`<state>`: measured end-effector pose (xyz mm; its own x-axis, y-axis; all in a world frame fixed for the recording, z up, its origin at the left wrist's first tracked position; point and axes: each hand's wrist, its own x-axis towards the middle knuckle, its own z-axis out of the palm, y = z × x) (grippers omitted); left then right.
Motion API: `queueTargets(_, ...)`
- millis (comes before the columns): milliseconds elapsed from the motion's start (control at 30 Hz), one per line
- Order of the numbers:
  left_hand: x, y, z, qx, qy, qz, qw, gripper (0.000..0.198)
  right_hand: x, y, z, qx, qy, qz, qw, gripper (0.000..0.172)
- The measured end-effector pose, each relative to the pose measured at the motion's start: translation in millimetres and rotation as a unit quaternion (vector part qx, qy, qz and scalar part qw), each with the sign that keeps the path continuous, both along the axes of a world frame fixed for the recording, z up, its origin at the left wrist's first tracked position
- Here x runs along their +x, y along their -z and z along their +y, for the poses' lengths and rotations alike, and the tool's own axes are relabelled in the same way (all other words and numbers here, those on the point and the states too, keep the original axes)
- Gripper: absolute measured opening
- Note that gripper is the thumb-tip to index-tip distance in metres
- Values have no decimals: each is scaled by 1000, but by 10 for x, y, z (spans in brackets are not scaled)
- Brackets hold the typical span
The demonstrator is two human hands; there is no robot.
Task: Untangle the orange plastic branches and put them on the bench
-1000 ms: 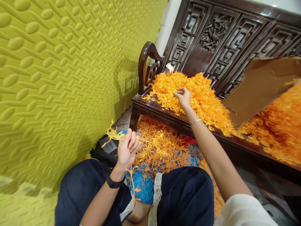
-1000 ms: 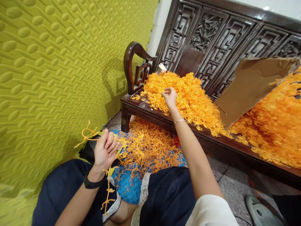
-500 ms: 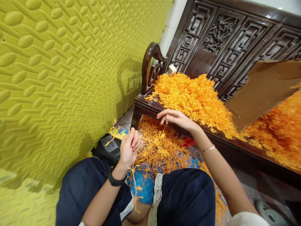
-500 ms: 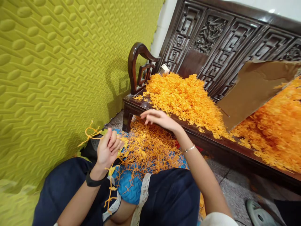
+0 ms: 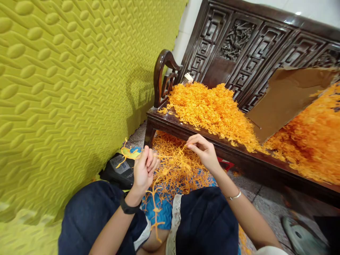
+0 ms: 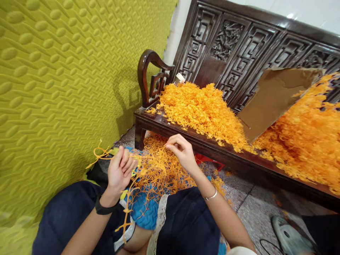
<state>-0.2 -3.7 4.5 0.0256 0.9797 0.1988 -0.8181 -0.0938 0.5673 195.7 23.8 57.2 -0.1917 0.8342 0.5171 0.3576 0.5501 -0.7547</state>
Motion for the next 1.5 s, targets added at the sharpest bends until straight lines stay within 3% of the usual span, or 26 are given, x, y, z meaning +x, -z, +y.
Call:
queueTargets(133,121,18,-70,-21,63,-13,998,52,181,77,30,-28,111,181,977,9)
queueTargets(233,174,13,-137,-54,124,-23,991,52,521,-38,101,-33,149,277,949,14)
queueTargets(367,85,-54,-174,-59,100,-34,993,51,1072,-344,258,117,243,384,883,24)
queueTargets(467,-12,-103,-139,-46,44,-40,997,51,1159,-506,432,178,248,308,901,23)
queueTargets(633,-38,-89,-66,-46,13,-37,998,50,677,-500,1019,110,161,86,977,21)
queueTargets(800,-13,-37,-40,-42,9,-40,998,51,302,-430,1775,85,186,-107,973,17)
queueTargets(933,-16,-17,-13,-35,2,-46,998,50,176,-376,2016,64,166,-147,973,19)
queueTargets(1000,-27,-18,5,-33,-8,-53,998,50,105,-341,1932,68,161,-156,972,20)
queueTargets(1100,-55,-29,31,-36,-32,-65,997,50,-34,-298,1527,70,106,-109,986,15)
queueTargets(1167,-74,-39,45,-42,-51,-73,995,50,-130,-269,1111,18,4,-58,998,24)
queueTargets(1267,-92,-50,59,-50,-78,-80,992,49,-247,-190,442,-89,-151,-73,982,36)
queueTargets(1333,-93,-53,63,-53,-90,-80,991,49,-304,-99,88,-74,-135,-120,981,46)
queueTargets(1400,-85,-50,62,-53,-94,-81,991,49,-350,15,-131,-39,-68,-159,984,54)
queueTargets(1500,-63,-41,55,-53,-86,-81,992,49,-401,184,-237,-47,-23,-138,989,42)
